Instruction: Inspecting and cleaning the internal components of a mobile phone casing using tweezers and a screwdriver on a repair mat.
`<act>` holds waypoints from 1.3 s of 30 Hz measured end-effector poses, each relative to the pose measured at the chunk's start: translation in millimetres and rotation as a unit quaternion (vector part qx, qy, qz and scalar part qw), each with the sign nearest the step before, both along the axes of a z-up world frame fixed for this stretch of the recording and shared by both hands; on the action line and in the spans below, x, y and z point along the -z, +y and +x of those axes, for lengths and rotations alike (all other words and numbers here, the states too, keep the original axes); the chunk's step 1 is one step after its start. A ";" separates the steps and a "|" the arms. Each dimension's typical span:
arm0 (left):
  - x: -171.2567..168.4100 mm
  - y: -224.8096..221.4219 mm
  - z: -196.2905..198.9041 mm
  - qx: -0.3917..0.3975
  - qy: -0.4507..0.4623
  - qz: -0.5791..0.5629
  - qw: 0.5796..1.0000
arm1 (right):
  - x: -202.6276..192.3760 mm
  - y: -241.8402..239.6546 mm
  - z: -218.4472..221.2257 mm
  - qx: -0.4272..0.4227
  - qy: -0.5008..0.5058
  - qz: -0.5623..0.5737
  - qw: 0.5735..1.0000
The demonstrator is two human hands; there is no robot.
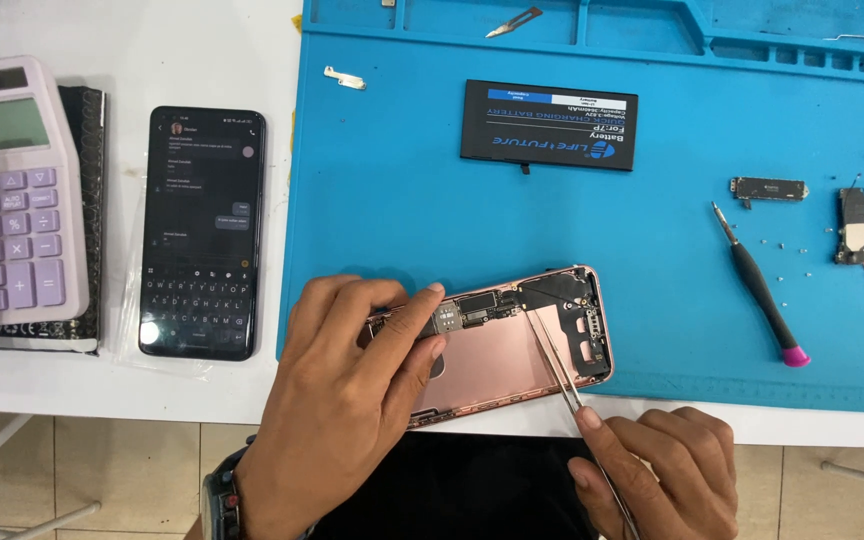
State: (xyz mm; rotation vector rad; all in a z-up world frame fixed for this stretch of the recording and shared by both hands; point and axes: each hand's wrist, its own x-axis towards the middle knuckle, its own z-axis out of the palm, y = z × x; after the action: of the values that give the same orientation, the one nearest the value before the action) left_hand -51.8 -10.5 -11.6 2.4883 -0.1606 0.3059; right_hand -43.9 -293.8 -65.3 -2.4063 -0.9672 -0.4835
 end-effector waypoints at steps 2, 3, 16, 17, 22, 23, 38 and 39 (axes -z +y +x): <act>-1.1 0.8 2.2 0.006 -0.012 0.034 0.999 | 4.5 -4.4 -2.1 0.010 -0.008 -0.039 0.999; 0.1 0.2 2.5 0.004 -0.011 0.034 0.999 | 10.5 -8.2 -2.9 0.008 -0.007 -0.039 0.999; 15.5 -3.7 -13.5 0.086 -0.072 0.136 0.984 | 64.3 -27.8 9.7 -0.033 -0.151 -0.004 0.988; 18.0 -4.1 -15.0 0.081 -0.071 0.144 0.984 | 69.0 -28.5 10.8 -0.034 -0.184 0.009 0.982; 19.5 -5.5 -12.5 0.068 -0.089 0.154 0.982 | 76.0 -35.5 6.3 -0.018 -0.172 0.014 0.985; 19.6 -6.0 -10.9 0.063 -0.110 0.155 0.980 | 75.1 -38.2 4.0 -0.016 -0.138 0.009 0.990; 19.7 -19.5 -10.2 0.023 -0.096 0.209 0.973 | 62.9 -43.5 8.7 -0.069 -0.101 -0.023 0.992; 19.7 -19.3 -10.0 0.024 -0.096 0.208 0.973 | 61.0 -43.8 2.9 -0.068 -0.100 -0.024 0.992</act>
State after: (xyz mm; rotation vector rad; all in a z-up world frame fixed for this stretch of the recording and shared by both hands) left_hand -61.8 -29.8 -31.3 2.8592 -0.4002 0.5411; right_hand -41.0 -337.6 -126.3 -2.3461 -1.2333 -0.6683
